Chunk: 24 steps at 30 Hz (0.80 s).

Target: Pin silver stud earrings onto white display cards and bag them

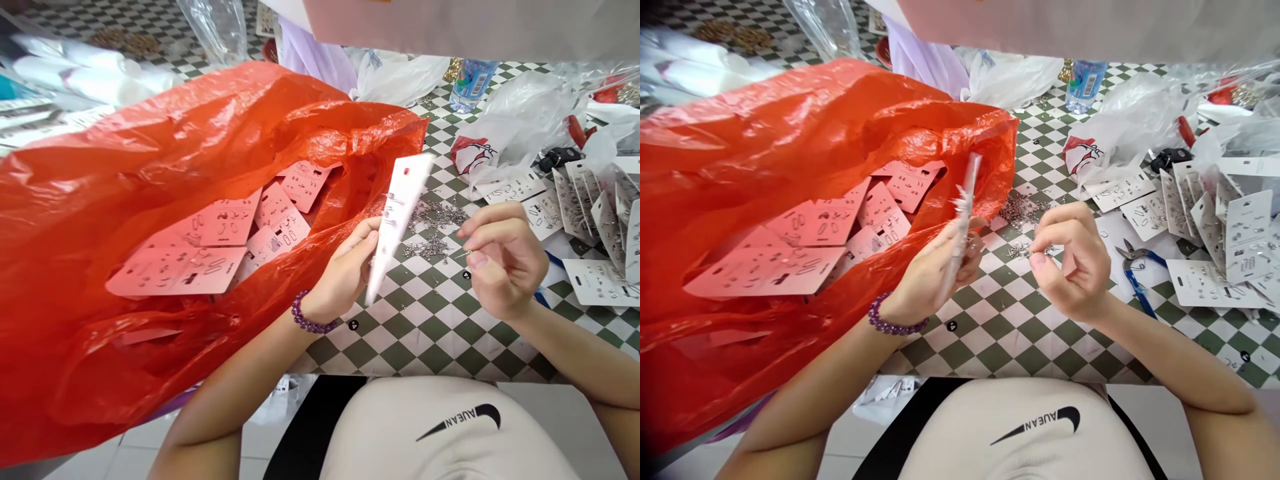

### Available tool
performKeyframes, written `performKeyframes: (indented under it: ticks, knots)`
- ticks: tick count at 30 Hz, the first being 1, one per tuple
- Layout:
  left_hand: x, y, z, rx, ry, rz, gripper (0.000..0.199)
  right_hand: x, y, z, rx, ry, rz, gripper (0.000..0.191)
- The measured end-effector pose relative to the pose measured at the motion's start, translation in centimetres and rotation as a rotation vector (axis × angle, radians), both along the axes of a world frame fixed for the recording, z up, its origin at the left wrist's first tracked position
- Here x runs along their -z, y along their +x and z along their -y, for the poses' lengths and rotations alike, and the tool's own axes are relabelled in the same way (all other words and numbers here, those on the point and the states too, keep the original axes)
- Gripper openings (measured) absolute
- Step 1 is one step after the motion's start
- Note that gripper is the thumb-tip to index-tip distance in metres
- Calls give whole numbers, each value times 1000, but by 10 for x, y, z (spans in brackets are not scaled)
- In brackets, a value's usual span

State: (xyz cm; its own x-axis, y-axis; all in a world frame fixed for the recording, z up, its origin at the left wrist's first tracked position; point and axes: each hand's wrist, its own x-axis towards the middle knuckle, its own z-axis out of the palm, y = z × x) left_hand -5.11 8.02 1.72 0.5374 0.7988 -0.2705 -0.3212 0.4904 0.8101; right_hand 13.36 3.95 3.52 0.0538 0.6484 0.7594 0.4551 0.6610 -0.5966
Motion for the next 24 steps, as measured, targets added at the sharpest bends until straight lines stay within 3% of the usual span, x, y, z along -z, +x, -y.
performKeyframes:
  ticks: [3, 7, 15, 20, 24]
  knots:
    - [-3, 2, 2, 0, -27, 3, 27, -2, -6, 4, -198, -173, 5, 11]
    - [-3, 4, 6, 72, -3, -53, 27, 0, -14, 6, -298, -182, 129, 12]
    - [0, 4, 7, 223, -76, 158, 57, 6, -12, 2, -111, -290, 286, 7]
    - [-1, 0, 10, 364, 33, 12, 49, 4, -11, 3, -28, -237, 291, 6]
    - [-5, 1, 13, 335, 117, -94, 60, 8, -12, 4, 48, -83, 420, 7]
